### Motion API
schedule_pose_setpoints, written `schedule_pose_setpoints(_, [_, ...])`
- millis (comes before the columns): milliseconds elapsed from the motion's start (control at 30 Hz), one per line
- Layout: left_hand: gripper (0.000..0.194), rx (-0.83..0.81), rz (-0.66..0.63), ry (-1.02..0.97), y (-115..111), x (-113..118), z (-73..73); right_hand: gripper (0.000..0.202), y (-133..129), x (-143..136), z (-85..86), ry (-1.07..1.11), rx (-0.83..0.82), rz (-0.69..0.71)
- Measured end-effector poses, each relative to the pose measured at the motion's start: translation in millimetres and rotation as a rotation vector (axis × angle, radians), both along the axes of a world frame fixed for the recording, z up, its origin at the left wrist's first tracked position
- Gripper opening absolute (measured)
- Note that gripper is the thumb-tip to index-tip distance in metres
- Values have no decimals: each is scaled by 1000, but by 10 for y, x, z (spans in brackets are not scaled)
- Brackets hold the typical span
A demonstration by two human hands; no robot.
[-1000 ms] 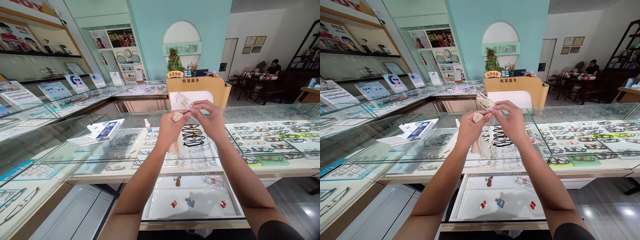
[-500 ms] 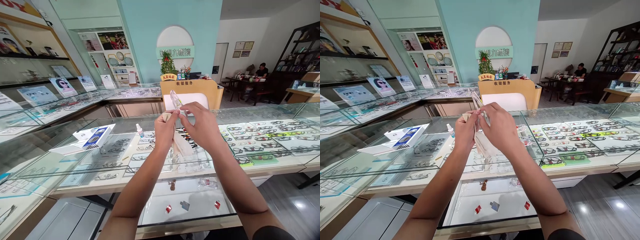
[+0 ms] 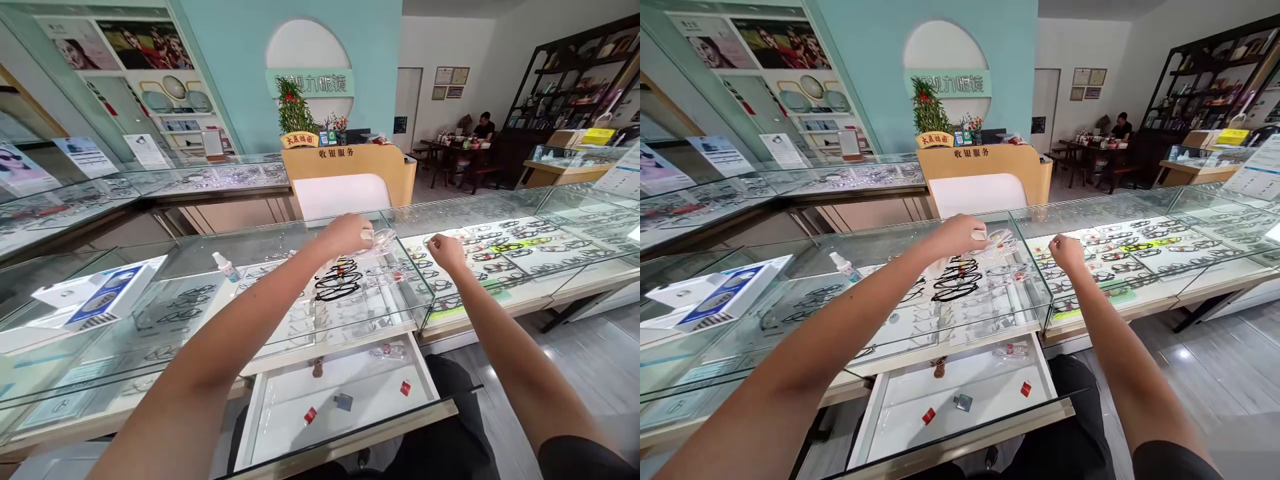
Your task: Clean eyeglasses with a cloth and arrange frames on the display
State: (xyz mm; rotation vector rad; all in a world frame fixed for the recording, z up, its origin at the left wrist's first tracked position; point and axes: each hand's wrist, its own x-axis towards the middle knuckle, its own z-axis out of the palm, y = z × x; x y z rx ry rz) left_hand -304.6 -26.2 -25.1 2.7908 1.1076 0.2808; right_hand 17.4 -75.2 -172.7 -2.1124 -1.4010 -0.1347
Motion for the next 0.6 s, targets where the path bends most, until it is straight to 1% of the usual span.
schedule_pose_setpoints(33, [15,10,-8,94,62,104,-26,24,16,64,-105,-3,23,-27])
schedule_pose_setpoints(100, [10,4,-18,202,179,294,-107,29,54,140,-250,-19,90,-69])
schedule_pose_setpoints(133, [10,-3,-17,231,235,376,-159,30,77,161,-297,-29,123,-77])
schedule_pose_setpoints(200, [18,-5,-13,290,344,515,-274,31,122,188,-358,-45,170,-69])
schedule_pose_setpoints(300, [34,-12,-6,349,490,665,-439,30,156,218,-409,-47,206,-45])
schedule_pose_setpoints(400, [44,-23,6,386,599,759,-570,31,149,246,-430,-34,239,-41])
schedule_pose_setpoints(500, [48,-34,9,415,657,814,-654,30,136,263,-429,-10,262,-38])
schedule_pose_setpoints(600, [51,-41,2,433,670,854,-700,26,134,271,-417,17,284,-31])
